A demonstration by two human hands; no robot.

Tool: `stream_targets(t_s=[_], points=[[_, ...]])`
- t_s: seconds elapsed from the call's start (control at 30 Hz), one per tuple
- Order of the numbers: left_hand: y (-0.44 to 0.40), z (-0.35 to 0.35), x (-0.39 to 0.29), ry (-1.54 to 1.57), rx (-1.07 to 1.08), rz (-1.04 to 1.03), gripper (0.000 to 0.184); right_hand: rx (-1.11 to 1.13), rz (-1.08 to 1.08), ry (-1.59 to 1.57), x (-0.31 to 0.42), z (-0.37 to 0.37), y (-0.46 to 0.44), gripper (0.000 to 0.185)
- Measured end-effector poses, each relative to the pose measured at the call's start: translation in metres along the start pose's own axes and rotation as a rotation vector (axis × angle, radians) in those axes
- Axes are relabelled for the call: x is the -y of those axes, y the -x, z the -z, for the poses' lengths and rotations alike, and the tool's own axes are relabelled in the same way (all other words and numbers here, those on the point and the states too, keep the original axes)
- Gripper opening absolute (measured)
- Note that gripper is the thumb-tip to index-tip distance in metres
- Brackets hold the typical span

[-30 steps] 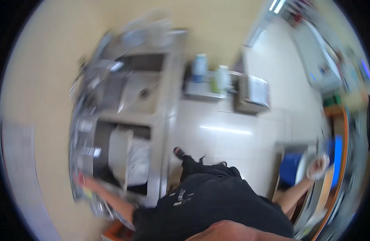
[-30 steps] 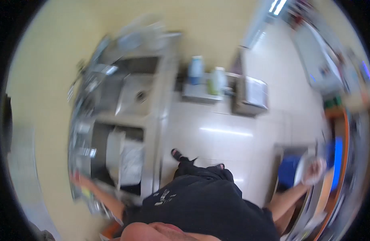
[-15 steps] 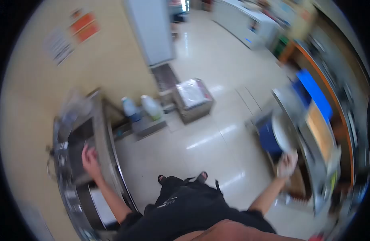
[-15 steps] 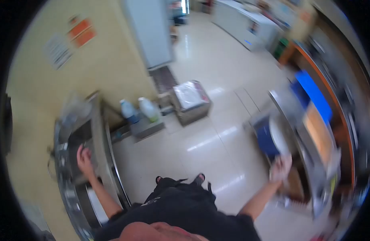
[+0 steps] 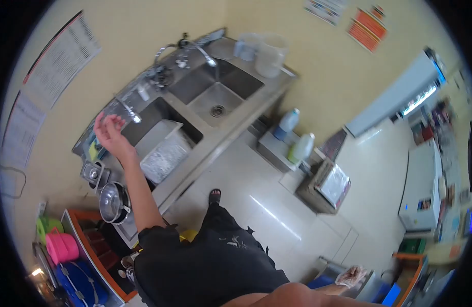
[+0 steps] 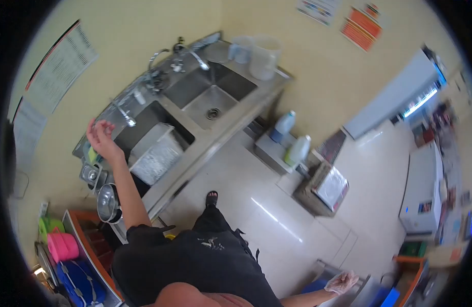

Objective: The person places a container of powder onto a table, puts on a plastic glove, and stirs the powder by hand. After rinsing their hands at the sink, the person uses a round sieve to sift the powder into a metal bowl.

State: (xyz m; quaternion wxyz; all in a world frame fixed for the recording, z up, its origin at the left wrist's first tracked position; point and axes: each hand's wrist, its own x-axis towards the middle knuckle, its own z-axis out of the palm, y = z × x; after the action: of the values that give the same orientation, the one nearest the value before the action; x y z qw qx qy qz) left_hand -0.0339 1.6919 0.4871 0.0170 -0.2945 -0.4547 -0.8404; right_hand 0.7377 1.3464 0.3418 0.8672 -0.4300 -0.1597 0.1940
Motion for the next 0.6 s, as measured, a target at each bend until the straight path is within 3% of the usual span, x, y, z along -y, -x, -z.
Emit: stream_targets(t_s=[0.03,0.13,0.27,0.33,0.37,0.43,0.5,0.57,0.6], points=[[-0.036,0.031,0.031,0.028,-0.035,0.000,0.029,0.060,-0.041,-0.032,-0.015,-0.045,-0.005,0.030],[-0.127,0.102,0.127,-0.007,-0.204,0.255,0.028,0.255,-0.082,-0.051,-0.080,-0.120,-0.041,0.029],[-0.184,0.172,0.289,-0.384,0.107,0.661,0.026,0.349,-0.241,-0.075,-0.149,-0.259,-0.036,0.024],[-0.189,0.164,0.344,-0.483,0.320,0.755,0.027,0.580,-0.296,-0.104,-0.181,-0.306,-0.045,0.020],[-0.192,0.155,0.366,-0.559,0.380,0.746,0.031,0.689,-0.325,-0.116,-0.193,-0.323,-0.049,0.018],[-0.216,0.162,0.444,-0.815,0.593,0.499,0.042,0.676,-0.347,-0.054,-0.205,-0.366,-0.045,0.019],[-0.227,0.162,0.492,-0.930,0.630,0.234,0.057,0.603,-0.347,0.013,-0.206,-0.427,-0.020,0.021],[-0.244,0.165,0.571,-1.044,0.621,0.162,0.067,0.668,-0.354,0.060,-0.209,-0.447,-0.023,0.024],[-0.239,0.162,0.574,-1.026,0.628,0.301,0.066,0.702,-0.356,0.079,-0.212,-0.461,-0.022,0.025]])
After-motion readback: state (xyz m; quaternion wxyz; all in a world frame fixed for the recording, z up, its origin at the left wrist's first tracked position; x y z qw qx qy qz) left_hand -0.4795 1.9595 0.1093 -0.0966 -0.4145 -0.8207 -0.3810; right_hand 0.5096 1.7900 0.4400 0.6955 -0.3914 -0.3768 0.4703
